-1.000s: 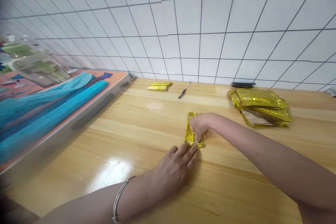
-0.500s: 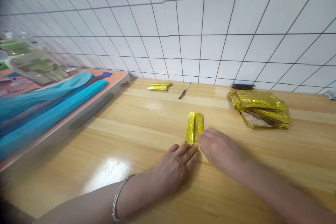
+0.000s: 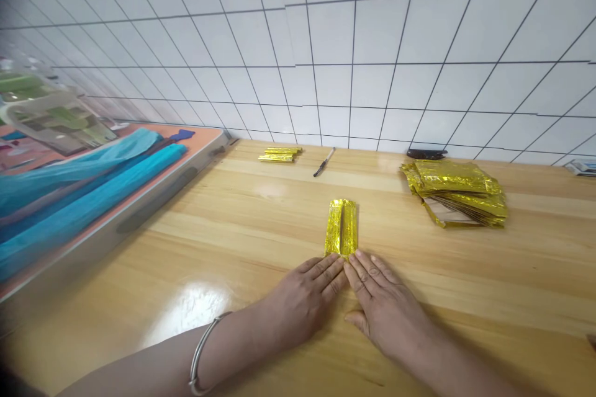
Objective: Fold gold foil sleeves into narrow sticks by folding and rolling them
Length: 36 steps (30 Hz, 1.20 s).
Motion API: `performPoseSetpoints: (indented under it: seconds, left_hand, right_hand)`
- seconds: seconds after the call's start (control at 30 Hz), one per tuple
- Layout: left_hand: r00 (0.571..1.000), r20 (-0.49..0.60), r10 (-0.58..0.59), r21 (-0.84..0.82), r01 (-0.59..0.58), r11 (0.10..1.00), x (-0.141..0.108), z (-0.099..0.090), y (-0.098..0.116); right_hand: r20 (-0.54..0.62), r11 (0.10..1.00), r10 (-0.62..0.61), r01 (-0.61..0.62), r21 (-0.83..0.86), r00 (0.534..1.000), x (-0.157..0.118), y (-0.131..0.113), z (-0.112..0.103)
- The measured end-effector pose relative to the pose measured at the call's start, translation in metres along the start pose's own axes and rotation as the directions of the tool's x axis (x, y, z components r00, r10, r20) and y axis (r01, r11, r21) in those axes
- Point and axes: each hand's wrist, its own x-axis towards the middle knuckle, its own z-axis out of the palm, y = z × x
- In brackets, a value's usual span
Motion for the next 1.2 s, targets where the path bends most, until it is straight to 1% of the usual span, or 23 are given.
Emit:
performPoseSetpoints:
  seconds: [0.1,0.3,0.53,0.6,0.73,0.83,0.93,1.07,1.2]
  left_hand:
    - [1.0,-0.006,0.0,0.002,0.0,1.0,-0.004,0.002,0.0]
    - [0.998,-0.012,-0.068,0.022,0.068,0.997,-0.008,0.003,0.004]
    - [0.99,0.012,-0.143,0.029,0.142,0.989,-0.007,0.0,0.009]
    - [0.991,0.01,-0.13,0.041,0.13,0.991,-0.007,-0.002,0.008]
    - [0.998,0.015,-0.062,0.076,0.061,0.995,-0.007,-0.002,0.004]
    - [0.999,0.028,-0.029,0.094,0.026,0.995,-0.006,0.0,0.003]
    - [0.999,0.022,-0.026,0.091,0.024,0.996,-0.005,0.001,0.004]
    - [0.999,0.005,-0.051,0.03,0.051,0.998,-0.003,-0.003,0.002]
    - [0.994,-0.036,-0.102,-0.08,0.099,0.992,-0.001,-0.007,-0.008]
  right_hand:
    - [0.018,1.0,0.005,-0.005,0.022,1.0,-0.002,0.001,-0.002]
    - [0.045,1.0,-0.011,0.01,0.016,0.999,-0.003,0.006,-0.002]
    - [-0.018,1.0,-0.026,0.026,-0.017,0.999,-0.004,0.006,-0.002]
    - [-0.027,0.999,-0.041,0.041,-0.015,0.999,-0.003,0.008,-0.005]
    - [-0.03,0.996,-0.073,0.074,0.046,0.997,0.0,0.018,-0.014]
    - [-0.007,0.992,-0.088,0.089,0.094,0.996,0.003,0.026,-0.019]
    - [0.028,0.99,-0.102,0.099,0.098,0.994,0.003,0.029,-0.02]
    - [0.008,0.994,-0.09,0.09,0.066,0.996,0.002,0.02,-0.022]
    - [-0.038,0.99,-0.093,0.096,0.101,0.995,0.002,-0.002,-0.031]
